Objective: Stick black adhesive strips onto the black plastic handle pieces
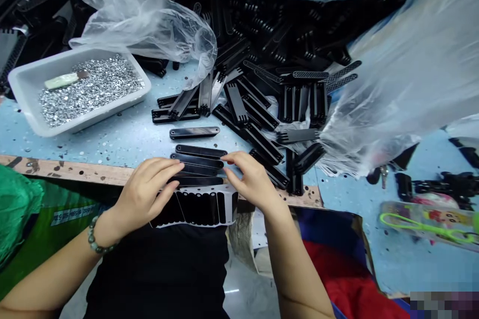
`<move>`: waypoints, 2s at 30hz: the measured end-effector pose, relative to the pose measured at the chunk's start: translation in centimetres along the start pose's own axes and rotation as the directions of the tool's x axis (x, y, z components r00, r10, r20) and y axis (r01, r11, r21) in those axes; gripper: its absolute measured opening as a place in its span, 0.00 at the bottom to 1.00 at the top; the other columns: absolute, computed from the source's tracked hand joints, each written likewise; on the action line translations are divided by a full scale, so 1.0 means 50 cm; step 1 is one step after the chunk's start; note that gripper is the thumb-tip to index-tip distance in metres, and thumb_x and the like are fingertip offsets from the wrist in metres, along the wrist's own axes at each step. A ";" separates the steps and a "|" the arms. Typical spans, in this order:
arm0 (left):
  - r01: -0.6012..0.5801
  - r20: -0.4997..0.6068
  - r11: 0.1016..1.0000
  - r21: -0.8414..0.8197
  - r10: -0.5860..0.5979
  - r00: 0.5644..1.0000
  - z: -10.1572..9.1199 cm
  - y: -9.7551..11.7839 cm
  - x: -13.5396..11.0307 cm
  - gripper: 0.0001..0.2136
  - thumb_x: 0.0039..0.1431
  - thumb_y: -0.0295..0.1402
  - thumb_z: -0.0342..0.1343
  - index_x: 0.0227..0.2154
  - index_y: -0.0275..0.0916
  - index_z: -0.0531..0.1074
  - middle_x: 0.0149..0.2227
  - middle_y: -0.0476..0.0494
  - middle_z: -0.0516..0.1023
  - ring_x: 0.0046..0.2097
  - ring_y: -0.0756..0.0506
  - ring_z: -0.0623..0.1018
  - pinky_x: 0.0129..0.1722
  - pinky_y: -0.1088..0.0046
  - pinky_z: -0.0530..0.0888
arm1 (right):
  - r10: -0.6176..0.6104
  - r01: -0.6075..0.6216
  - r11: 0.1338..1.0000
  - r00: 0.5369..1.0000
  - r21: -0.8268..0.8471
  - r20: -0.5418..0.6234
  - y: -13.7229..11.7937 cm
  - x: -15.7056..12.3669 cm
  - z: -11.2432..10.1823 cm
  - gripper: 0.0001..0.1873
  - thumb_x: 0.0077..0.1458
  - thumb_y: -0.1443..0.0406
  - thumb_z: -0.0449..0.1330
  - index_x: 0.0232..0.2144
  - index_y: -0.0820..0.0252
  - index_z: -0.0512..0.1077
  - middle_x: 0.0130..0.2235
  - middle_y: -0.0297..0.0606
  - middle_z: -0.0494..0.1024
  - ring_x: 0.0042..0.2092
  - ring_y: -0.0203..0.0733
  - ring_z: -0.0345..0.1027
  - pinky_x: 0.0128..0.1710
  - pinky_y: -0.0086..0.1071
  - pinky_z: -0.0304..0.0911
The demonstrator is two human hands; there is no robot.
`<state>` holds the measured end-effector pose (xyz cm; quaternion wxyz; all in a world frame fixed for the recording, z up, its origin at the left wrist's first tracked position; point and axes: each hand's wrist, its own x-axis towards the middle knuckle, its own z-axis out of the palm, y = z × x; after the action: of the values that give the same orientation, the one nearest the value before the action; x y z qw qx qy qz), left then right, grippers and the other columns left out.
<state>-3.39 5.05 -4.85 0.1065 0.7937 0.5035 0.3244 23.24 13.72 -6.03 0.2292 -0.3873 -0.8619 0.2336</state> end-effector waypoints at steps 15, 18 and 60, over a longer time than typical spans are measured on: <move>-0.147 0.204 0.940 0.309 0.085 0.975 0.105 0.005 0.032 0.22 0.64 0.37 0.52 0.57 0.31 0.66 0.60 0.38 0.68 0.60 0.40 0.68 0.57 0.59 0.64 | -0.270 0.229 0.910 0.960 -0.346 -0.076 0.041 -0.039 0.073 0.18 0.62 0.72 0.54 0.54 0.62 0.71 0.47 0.45 0.78 0.44 0.45 0.72 0.41 0.40 0.68; -0.139 0.208 0.949 0.282 0.081 0.975 0.102 0.006 0.035 0.21 0.64 0.38 0.53 0.56 0.33 0.68 0.59 0.40 0.69 0.59 0.40 0.69 0.55 0.59 0.64 | -0.329 0.285 0.888 0.942 -0.361 -0.065 0.049 -0.046 0.080 0.19 0.61 0.74 0.53 0.53 0.63 0.71 0.46 0.45 0.79 0.40 0.44 0.72 0.38 0.39 0.67; 0.187 0.177 0.964 0.189 -0.221 0.959 0.109 -0.061 0.062 0.51 0.45 0.61 0.58 0.64 0.28 0.53 0.61 0.23 0.59 0.65 0.28 0.56 0.64 0.39 0.52 | -0.104 0.145 0.980 0.957 -0.136 0.271 -0.009 0.084 0.066 0.27 0.65 0.62 0.49 0.65 0.64 0.57 0.65 0.49 0.57 0.67 0.52 0.49 0.63 0.56 0.52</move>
<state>-1.36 10.02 -9.29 0.1204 0.7717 0.5957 0.1874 18.60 15.98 -7.48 0.0965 -0.3144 -0.9229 0.2005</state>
